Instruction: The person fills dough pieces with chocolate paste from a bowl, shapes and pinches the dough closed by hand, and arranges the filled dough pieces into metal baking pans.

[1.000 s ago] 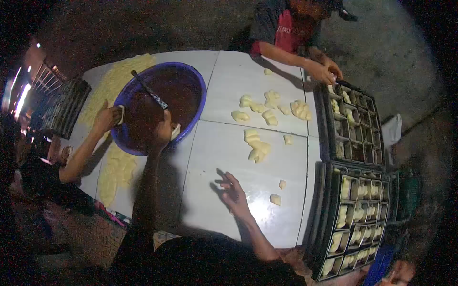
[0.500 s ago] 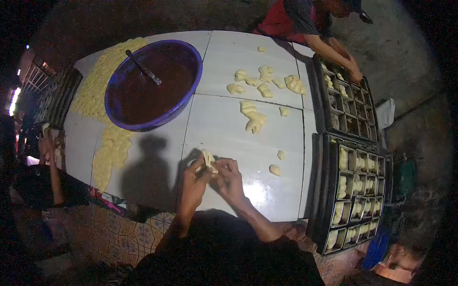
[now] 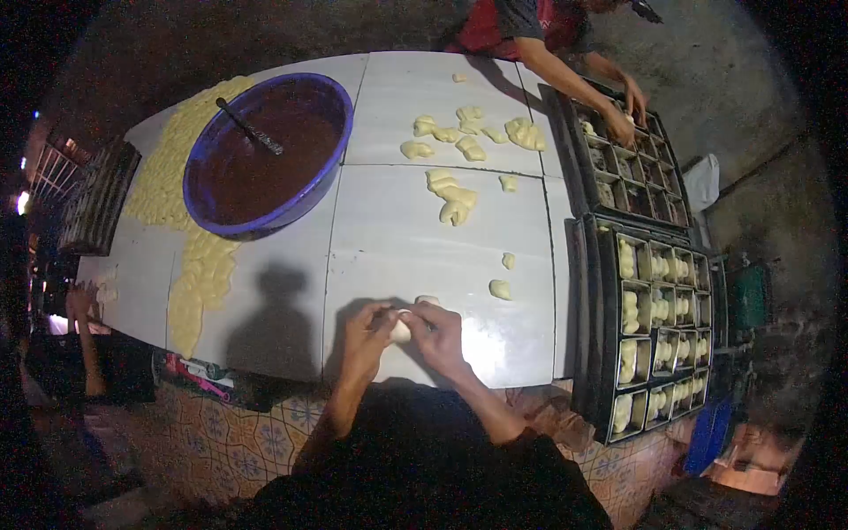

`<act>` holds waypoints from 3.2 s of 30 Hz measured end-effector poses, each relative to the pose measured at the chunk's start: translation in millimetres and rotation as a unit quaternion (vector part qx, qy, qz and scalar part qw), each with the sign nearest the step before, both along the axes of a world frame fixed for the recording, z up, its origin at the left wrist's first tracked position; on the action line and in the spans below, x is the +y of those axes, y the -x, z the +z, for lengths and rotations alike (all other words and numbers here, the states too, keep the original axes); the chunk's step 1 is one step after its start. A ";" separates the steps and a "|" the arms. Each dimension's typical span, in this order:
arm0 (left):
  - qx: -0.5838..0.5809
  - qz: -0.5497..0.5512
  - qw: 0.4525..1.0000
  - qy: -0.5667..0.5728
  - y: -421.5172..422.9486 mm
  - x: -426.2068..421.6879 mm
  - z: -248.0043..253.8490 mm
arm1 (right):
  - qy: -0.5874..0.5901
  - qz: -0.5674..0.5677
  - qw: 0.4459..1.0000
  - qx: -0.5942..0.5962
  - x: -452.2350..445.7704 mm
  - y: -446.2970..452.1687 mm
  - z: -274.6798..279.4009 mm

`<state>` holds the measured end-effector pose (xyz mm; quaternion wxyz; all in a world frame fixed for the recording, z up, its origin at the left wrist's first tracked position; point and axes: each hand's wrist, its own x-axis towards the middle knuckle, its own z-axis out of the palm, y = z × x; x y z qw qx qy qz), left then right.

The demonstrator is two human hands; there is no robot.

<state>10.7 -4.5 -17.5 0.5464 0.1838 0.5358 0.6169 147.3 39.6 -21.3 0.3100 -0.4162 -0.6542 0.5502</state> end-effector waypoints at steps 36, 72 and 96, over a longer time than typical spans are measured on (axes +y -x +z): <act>0.092 -0.031 0.994 0.048 2.6 9.7 -70.9 | 0.013 0.079 0.988 -0.134 71.3 -20.9 -66.3; 0.723 -0.185 0.638 -0.187 -216.8 107.7 -142.1 | -0.139 -0.447 0.732 -0.495 87.5 -644.5 31.5; 0.176 -0.073 0.967 -0.169 -103.0 30.2 28.9 | -0.114 -0.056 0.992 0.024 30.1 -104.5 82.0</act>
